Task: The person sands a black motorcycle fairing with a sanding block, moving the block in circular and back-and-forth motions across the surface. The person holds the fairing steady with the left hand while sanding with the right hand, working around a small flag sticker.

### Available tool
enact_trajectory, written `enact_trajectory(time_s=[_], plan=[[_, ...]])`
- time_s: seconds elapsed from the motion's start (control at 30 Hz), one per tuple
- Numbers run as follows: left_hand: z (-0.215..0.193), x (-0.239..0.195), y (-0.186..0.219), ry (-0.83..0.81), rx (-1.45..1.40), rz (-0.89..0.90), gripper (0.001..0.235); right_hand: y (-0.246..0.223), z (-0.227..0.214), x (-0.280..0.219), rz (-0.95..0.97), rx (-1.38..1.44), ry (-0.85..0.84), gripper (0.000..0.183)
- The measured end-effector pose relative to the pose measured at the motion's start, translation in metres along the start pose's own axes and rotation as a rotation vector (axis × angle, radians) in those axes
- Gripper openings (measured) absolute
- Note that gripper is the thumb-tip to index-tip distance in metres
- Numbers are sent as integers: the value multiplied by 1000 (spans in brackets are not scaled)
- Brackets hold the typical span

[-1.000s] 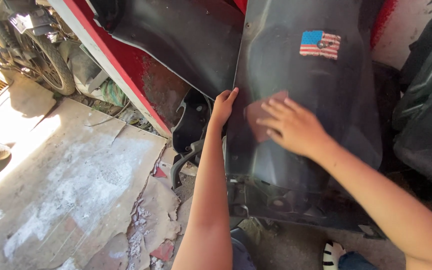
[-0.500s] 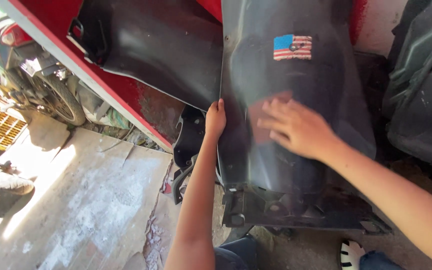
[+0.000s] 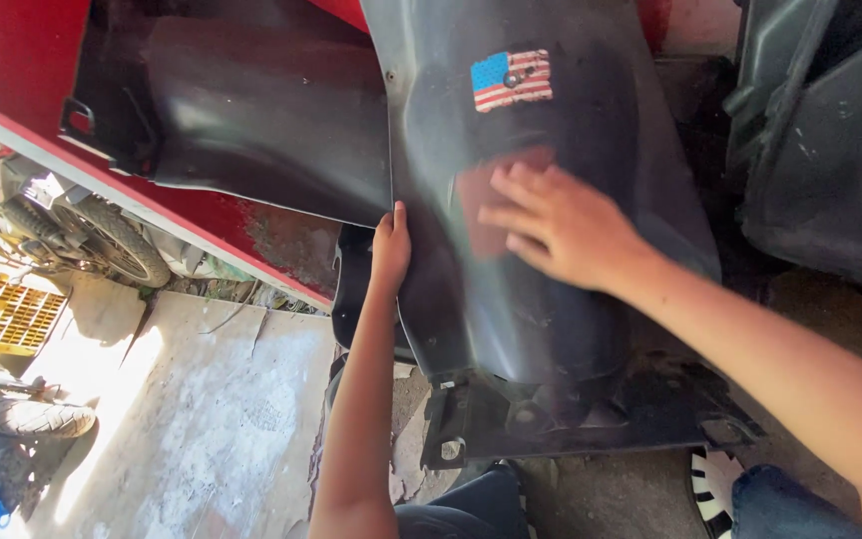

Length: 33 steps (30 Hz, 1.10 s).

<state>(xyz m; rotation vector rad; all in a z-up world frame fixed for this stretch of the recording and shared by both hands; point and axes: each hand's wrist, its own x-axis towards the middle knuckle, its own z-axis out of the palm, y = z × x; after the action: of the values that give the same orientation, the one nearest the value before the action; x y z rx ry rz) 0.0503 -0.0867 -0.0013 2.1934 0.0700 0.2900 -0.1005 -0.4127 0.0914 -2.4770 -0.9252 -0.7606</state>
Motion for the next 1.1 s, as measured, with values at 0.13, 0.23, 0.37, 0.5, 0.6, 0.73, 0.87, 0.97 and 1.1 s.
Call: enact_trajectory(time_s=[0.13, 0.23, 0.37, 0.5, 0.6, 0.73, 0.87, 0.97, 1.1], plan=[[-5, -11, 14, 28, 52, -17, 65, 49, -6, -6, 379, 263, 252, 45], [-6, -9, 15, -18, -5, 9, 66, 36, -2, -25, 505, 370, 242, 51], [-5, -5, 2, -64, 49, -54, 68, 2, 7, -46, 318, 339, 178, 48], [-8, -10, 14, -106, -100, -77, 69, 9, 13, -46, 158, 151, 116, 39], [-9, -10, 20, -113, -107, -91, 70, 51, 22, -38, 281, 258, 262, 38], [-10, -11, 29, -118, -121, -120, 71, 70, 27, -33, 650, 644, 377, 67], [-8, -5, 23, -112, -54, -143, 71, 21, 38, -48, 429, 296, 240, 71], [-9, -11, 27, -139, -90, -145, 71, 35, 38, -47, 382, 251, 174, 70], [-11, -12, 28, -138, -100, -115, 73, 95, 48, -38, 651, 382, 271, 64]])
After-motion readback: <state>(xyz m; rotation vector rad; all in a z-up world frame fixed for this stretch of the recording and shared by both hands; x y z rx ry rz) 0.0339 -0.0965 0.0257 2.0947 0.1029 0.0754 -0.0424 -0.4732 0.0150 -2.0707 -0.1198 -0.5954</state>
